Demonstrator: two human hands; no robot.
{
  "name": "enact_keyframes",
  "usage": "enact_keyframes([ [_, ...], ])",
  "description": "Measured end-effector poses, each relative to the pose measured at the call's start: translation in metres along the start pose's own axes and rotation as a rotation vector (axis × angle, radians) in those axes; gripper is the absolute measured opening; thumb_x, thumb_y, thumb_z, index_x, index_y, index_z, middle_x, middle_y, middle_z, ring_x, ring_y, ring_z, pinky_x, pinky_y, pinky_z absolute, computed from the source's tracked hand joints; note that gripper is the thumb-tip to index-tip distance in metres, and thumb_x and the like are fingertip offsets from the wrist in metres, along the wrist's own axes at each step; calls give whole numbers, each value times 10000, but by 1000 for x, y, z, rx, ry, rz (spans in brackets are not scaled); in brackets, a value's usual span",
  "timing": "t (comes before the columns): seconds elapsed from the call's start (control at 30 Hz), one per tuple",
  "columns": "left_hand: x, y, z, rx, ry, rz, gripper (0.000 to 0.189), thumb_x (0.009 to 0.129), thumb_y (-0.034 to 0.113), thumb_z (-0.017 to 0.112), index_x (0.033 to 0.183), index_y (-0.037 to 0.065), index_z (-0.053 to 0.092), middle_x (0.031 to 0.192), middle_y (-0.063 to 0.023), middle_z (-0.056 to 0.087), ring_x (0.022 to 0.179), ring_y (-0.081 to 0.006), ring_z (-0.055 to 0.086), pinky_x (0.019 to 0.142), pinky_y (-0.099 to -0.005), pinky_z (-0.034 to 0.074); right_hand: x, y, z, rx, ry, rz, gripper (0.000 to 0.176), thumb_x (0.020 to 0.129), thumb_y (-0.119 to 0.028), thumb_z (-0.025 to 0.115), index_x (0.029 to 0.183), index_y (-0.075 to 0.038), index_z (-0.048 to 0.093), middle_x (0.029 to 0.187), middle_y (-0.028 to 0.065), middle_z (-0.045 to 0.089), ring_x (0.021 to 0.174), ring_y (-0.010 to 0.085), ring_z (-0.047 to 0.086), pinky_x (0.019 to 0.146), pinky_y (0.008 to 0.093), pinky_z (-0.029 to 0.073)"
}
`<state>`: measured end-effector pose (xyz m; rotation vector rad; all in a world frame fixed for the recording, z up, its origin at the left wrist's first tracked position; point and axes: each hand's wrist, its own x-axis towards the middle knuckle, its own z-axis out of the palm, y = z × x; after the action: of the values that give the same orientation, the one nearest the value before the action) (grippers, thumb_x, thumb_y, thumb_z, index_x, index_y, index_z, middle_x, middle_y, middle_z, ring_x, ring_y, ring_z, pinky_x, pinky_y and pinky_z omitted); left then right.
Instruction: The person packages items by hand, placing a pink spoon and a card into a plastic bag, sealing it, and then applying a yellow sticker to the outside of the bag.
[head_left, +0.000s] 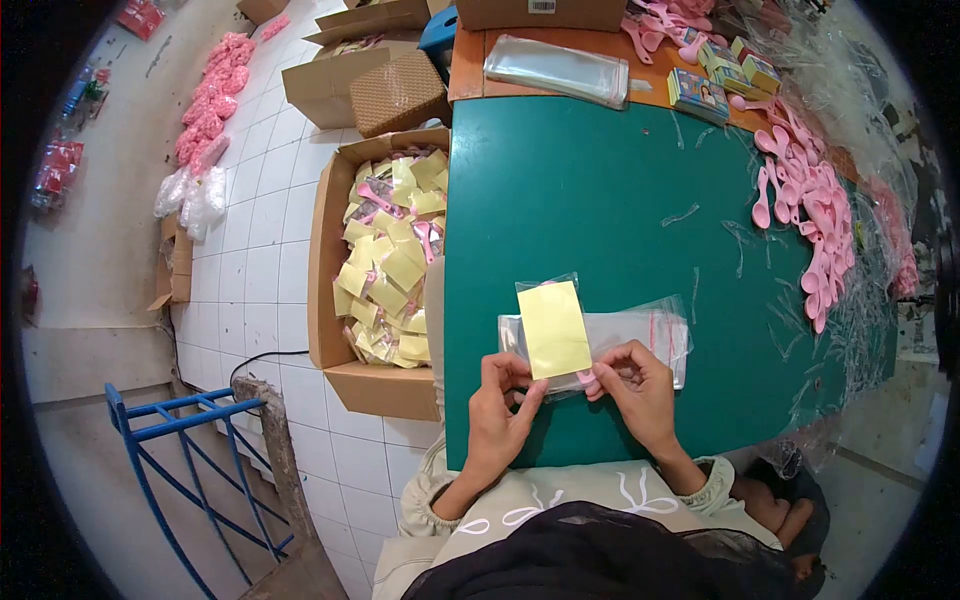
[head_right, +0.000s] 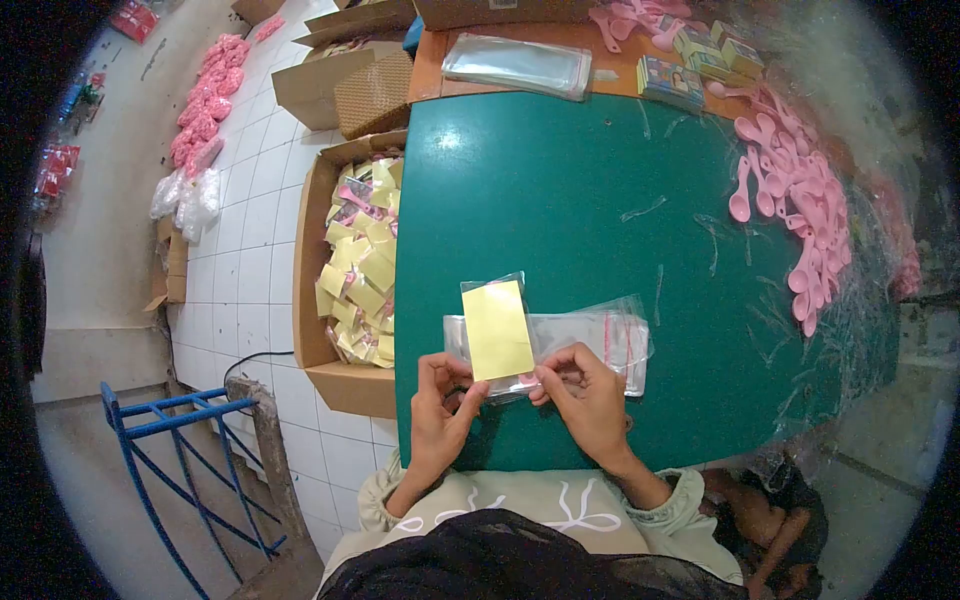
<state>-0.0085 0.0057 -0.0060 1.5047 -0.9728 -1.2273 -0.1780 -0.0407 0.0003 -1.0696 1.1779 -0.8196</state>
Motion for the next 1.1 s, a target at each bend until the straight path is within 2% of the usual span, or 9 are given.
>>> enact_keyframes([
  [0.3,-4,15,-2,152,-20,81,289,830,12,603,1116,33,564,960,-68,569,777,-102,538,551,-214,442,2,-11,-12,-124,-142,15,215,874,-16,552,1082,35,565,817,80,603,672,121,629,576,237,522],
  [0.4,-6,28,-17,168,11,114,368,827,7,605,1190,43,551,969,-53,565,771,-89,519,532,-193,425,13,-38,-43,-503,-157,-131,200,848,-50,579,1036,13,606,823,94,612,668,135,615,583,276,502],
  [0.47,-5,28,-50,201,80,80,385,832,7,603,1211,35,544,969,-47,555,772,-78,505,521,-180,413,38,-63,-81,-834,41,-467,207,813,-69,592,1011,-21,630,841,110,625,692,165,605,602,298,480],
  [0.63,37,-19,-150,325,389,160,402,876,55,565,1265,4,479,1016,-82,549,853,-112,532,656,-233,471,154,-76,-231,-1235,464,-406,194,750,-117,637,892,4,582,830,182,620,768,350,603,681,412,456],
  [0.73,41,-33,-179,869,537,90,452,874,72,572,1299,6,430,1132,-145,542,972,-195,567,771,-301,494,190,-53,-276,-1344,533,-375,240,685,-115,673,840,1,531,789,210,602,774,396,588,684,454,443],
  [0.83,50,-11,-160,492,441,234,481,863,96,591,1300,2,414,1222,-192,505,1062,-282,555,828,-363,495,205,-37,-290,-1338,593,-341,342,646,-112,685,922,-8,511,811,219,610,809,404,595,707,448,452],
  [0.9,61,16,-128,613,324,304,413,845,96,604,1229,19,473,1194,-160,529,1017,-279,573,827,-368,487,206,-40,-290,-1274,688,-290,406,645,-146,703,979,-23,507,834,192,624,810,390,605,723,420,466],
  [0.93,64,37,-103,669,254,368,358,840,98,606,1178,23,514,1167,-143,547,997,-276,581,815,-360,487,202,-46,-288,-1253,732,-206,496,695,-153,654,1136,-39,458,925,220,621,887,396,601,774,415,461],
  [1.1,89,44,-1,682,-411,639,163,815,163,641,883,21,598,901,-130,566,786,-312,575,691,-362,483,128,-103,-207,-899,636,-443,316,895,-130,527,1189,-30,468,978,136,581,860,231,600,753,333,478],
])
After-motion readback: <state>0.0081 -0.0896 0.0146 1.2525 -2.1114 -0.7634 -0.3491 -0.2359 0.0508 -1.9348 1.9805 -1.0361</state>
